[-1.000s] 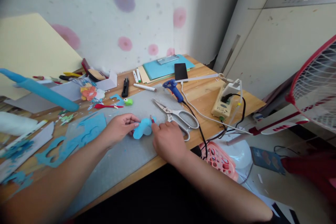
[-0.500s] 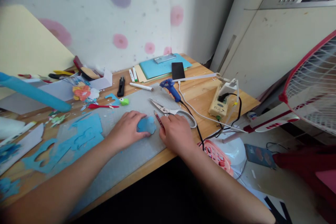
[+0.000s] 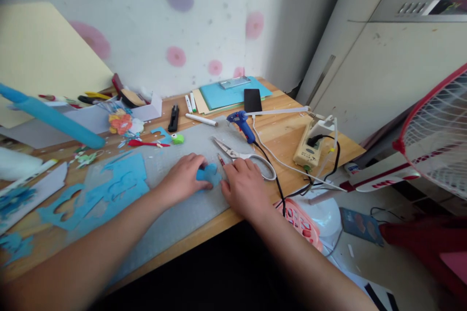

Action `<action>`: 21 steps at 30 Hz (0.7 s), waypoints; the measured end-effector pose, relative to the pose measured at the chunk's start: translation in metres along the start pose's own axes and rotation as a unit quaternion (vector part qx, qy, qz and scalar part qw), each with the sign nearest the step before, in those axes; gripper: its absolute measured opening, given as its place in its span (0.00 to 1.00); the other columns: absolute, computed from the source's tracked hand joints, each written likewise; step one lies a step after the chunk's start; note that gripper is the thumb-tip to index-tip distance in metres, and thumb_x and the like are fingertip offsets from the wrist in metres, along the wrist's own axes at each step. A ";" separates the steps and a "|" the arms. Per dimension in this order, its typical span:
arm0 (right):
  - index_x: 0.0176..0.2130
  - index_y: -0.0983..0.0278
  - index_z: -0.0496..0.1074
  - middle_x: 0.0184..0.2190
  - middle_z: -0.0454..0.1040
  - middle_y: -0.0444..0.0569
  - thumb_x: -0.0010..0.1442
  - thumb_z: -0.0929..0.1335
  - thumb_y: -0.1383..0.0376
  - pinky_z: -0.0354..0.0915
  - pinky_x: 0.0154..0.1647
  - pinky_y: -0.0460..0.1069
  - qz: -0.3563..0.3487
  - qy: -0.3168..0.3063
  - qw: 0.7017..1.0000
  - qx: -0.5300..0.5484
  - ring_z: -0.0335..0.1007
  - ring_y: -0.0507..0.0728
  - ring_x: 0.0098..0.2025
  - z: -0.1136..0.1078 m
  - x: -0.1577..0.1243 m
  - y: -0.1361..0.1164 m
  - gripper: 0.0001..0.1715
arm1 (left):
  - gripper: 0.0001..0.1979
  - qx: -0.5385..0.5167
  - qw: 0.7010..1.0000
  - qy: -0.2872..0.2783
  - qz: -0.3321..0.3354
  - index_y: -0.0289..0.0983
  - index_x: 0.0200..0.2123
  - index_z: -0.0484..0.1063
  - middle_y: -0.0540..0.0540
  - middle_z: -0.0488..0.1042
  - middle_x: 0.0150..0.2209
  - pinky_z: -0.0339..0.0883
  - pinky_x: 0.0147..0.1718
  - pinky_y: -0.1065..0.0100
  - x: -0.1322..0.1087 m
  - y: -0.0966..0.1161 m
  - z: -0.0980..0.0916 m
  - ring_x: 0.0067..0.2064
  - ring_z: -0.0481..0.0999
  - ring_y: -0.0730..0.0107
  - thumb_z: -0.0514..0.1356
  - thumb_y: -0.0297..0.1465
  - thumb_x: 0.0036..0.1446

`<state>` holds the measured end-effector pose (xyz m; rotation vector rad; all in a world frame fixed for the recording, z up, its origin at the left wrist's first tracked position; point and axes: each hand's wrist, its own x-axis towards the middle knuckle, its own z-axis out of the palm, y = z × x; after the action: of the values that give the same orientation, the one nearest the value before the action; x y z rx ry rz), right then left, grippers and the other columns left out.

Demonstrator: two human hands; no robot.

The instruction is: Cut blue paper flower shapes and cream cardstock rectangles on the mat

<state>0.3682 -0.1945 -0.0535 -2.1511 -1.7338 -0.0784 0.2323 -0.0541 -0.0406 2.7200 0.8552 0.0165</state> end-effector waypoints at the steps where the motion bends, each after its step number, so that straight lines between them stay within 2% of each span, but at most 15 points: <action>1: 0.46 0.66 0.75 0.43 0.74 0.57 0.60 0.69 0.64 0.63 0.50 0.57 -0.008 0.006 1.000 0.005 0.67 0.65 0.47 0.000 0.000 -0.001 0.15 | 0.21 -0.002 1.000 0.003 0.003 0.38 0.43 0.69 0.43 0.71 0.43 0.65 0.47 0.59 -0.001 0.000 0.001 0.48 0.71 0.54 0.70 0.38 0.48; 5: 0.51 0.67 0.74 0.49 0.74 0.58 0.59 0.69 0.65 0.62 0.54 0.60 -0.047 -0.002 0.999 0.013 0.66 0.66 0.51 0.000 0.001 -0.008 0.20 | 0.23 -0.012 1.000 0.014 0.009 0.38 0.48 0.68 0.42 0.73 0.44 0.66 0.46 0.60 -0.004 -0.001 0.004 0.47 0.73 0.55 0.69 0.36 0.50; 10: 0.58 0.71 0.68 0.56 0.72 0.60 0.60 0.69 0.66 0.62 0.58 0.61 -0.103 -0.020 0.994 0.007 0.66 0.67 0.56 0.005 0.007 -0.014 0.28 | 0.19 -0.010 0.999 0.030 0.012 0.37 0.46 0.69 0.42 0.75 0.42 0.67 0.44 0.60 -0.012 0.003 0.007 0.46 0.75 0.55 0.67 0.33 0.52; 13: 0.60 0.73 0.67 0.56 0.72 0.62 0.60 0.69 0.67 0.62 0.59 0.61 -0.126 -0.035 0.991 0.000 0.66 0.67 0.57 0.009 0.012 -0.015 0.30 | 0.17 -0.001 0.999 0.047 0.019 0.36 0.45 0.70 0.40 0.74 0.44 0.67 0.46 0.58 -0.017 0.004 0.008 0.47 0.73 0.54 0.67 0.33 0.52; 16: 0.59 0.75 0.67 0.55 0.74 0.63 0.60 0.69 0.66 0.63 0.58 0.62 -0.142 -0.055 0.988 -0.016 0.67 0.68 0.57 0.011 0.015 -0.015 0.30 | 0.20 0.009 0.998 0.065 0.020 0.35 0.45 0.71 0.38 0.72 0.47 0.66 0.48 0.56 -0.021 0.002 0.009 0.49 0.70 0.51 0.68 0.36 0.51; 21: 0.58 0.71 0.69 0.52 0.76 0.62 0.58 0.70 0.69 0.63 0.57 0.64 -0.149 -0.072 0.986 -0.033 0.70 0.67 0.55 0.012 0.016 -0.020 0.28 | 0.21 0.025 0.997 0.069 0.030 0.35 0.47 0.71 0.39 0.73 0.45 0.67 0.46 0.55 -0.029 0.001 0.009 0.48 0.71 0.50 0.68 0.37 0.51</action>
<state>0.3502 -0.1726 -0.0554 -1.9672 -2.1545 -0.0604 0.2094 -0.0734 -0.0465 2.8179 0.8204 0.2012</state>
